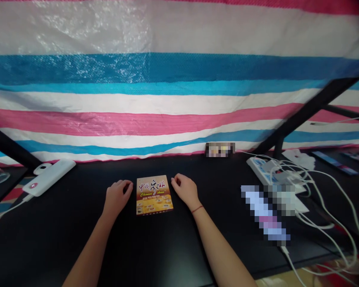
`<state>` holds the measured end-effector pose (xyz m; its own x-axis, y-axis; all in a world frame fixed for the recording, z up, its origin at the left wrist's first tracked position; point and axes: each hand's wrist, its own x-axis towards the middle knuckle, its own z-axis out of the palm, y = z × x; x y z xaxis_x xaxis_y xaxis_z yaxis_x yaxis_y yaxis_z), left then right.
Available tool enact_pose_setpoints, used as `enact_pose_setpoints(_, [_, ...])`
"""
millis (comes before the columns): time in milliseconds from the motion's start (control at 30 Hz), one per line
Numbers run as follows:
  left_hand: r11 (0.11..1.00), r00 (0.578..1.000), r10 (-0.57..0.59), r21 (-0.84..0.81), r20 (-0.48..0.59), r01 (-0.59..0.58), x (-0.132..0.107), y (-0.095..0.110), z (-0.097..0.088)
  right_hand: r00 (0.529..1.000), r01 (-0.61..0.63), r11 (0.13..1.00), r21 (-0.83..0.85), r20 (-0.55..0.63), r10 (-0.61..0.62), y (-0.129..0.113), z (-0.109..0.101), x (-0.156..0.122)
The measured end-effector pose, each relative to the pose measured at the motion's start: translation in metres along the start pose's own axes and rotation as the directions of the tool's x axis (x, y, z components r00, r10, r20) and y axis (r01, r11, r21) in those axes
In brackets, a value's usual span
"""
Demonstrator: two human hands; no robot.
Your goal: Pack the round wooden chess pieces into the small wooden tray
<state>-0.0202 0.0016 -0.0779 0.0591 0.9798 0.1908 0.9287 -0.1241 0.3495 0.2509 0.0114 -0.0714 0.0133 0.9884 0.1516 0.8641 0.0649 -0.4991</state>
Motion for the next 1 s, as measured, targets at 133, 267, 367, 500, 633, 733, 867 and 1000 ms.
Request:
enact_pose_setpoints(133, [1.0,1.0,0.006,-0.009,-0.009,-0.006,0.0,-0.001,0.001,1.0,0.007,1.0,0.003,0.001,-0.007,0.001,0.0,0.0])
enact_pose_setpoints(267, [0.999,1.0,0.014,-0.04,-0.025,-0.015,0.0,-0.001,0.001,1.0,0.004,1.0,0.005,0.0,-0.004,0.002,0.001,0.001])
enact_pose_setpoints(367, [0.997,0.999,0.019,-0.079,-0.044,-0.022,-0.001,0.0,-0.001,1.0,-0.001,1.0,0.008,0.0,0.001,0.001,0.0,-0.001])
enact_pose_setpoints(500, [0.974,0.994,0.043,-0.216,-0.096,-0.063,-0.004,0.008,-0.007,1.0,0.03,0.998,0.046,0.003,-0.03,-0.009,-0.004,-0.007])
enact_pose_setpoints(633, [0.895,0.99,0.085,-0.428,-0.116,-0.127,-0.012,0.022,-0.008,0.994,0.097,0.987,0.125,0.039,-0.102,-0.017,-0.003,-0.013])
enact_pose_setpoints(733, [0.914,0.992,0.102,-0.387,-0.071,-0.122,-0.016,0.029,-0.004,0.996,0.049,0.96,0.276,0.063,-0.068,-0.015,-0.001,-0.012])
enact_pose_setpoints(867, [0.919,0.994,0.091,-0.38,-0.056,-0.105,-0.015,0.031,-0.005,0.998,-0.012,0.778,0.628,0.059,-0.032,-0.018,-0.004,-0.011])
enact_pose_setpoints(1000, [0.885,0.997,0.076,-0.462,0.018,-0.059,-0.012,0.031,-0.02,0.998,0.011,0.645,0.764,0.03,-0.054,-0.045,-0.013,-0.018])
